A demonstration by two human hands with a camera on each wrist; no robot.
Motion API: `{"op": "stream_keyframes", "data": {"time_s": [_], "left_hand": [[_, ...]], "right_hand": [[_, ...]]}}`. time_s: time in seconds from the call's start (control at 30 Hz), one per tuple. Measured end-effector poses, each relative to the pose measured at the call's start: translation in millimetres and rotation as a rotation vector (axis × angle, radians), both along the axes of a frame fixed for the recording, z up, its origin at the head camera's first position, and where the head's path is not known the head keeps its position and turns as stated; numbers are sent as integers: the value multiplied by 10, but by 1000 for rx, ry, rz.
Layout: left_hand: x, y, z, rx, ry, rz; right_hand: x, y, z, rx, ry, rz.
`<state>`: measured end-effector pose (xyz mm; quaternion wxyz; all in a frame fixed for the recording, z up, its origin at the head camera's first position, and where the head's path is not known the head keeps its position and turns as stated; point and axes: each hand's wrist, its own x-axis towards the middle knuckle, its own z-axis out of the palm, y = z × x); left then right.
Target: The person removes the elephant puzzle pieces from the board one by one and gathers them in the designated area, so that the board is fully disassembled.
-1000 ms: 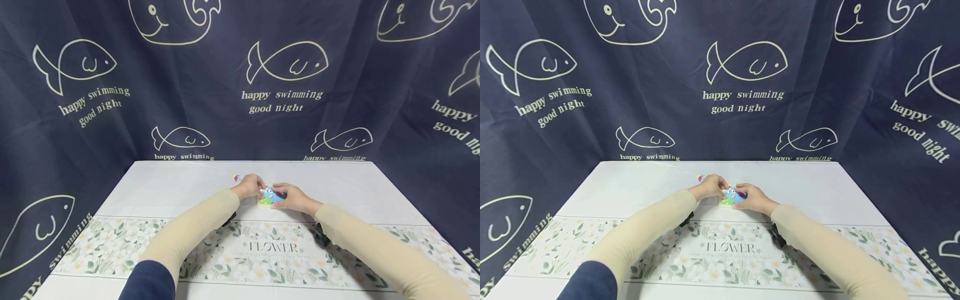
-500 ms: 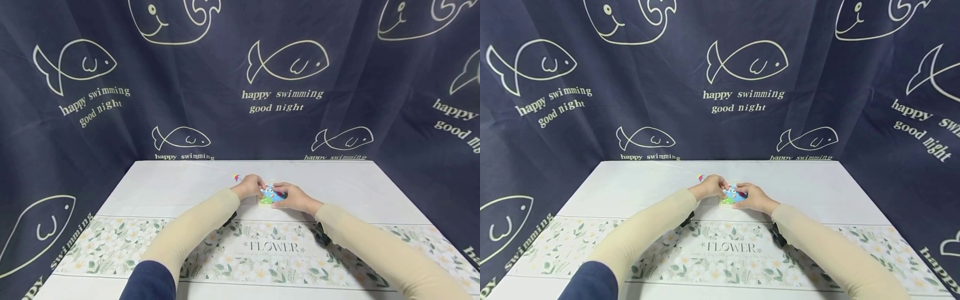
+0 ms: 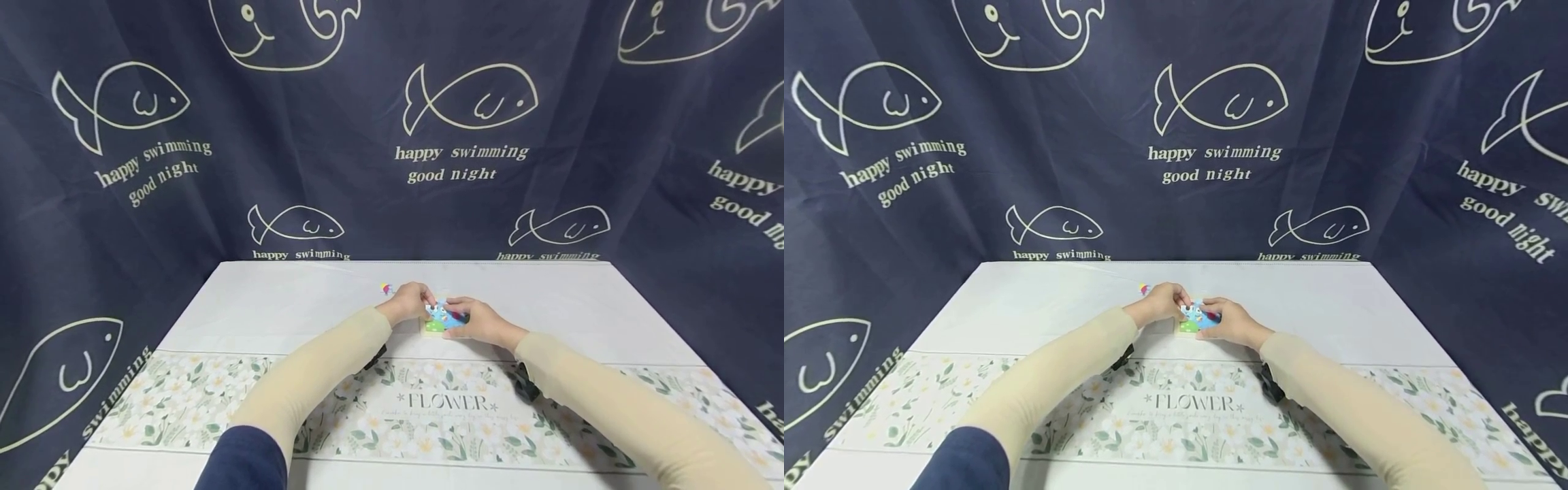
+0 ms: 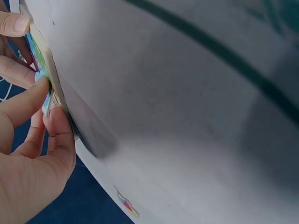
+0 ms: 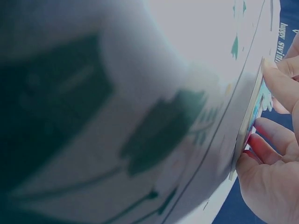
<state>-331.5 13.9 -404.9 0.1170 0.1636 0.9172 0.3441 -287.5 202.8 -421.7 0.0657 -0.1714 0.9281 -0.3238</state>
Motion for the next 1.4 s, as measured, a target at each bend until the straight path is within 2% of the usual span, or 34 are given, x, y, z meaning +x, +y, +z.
{"op": "stream_keyframes", "data": {"time_s": [0.27, 0.57, 0.8, 1.13, 1.27, 1.4], "left_hand": [[36, -8, -6, 23, -20, 3], [-17, -18, -38, 43, -25, 59], [-23, -22, -18, 145, -92, 105], [-32, -79, 21, 238, -160, 136], [-48, -141, 55, 257, -178, 124], [-54, -221, 50, 257, -160, 108]], "right_hand": [[27, 19, -21, 16, 9, -8], [0, 31, -11, 11, 14, 0], [-2, 29, 10, 10, 8, 1], [-5, 9, 16, 12, 5, 5], [-6, 8, 16, 10, -3, 4], [2, -1, 14, -3, -16, 4]]}}
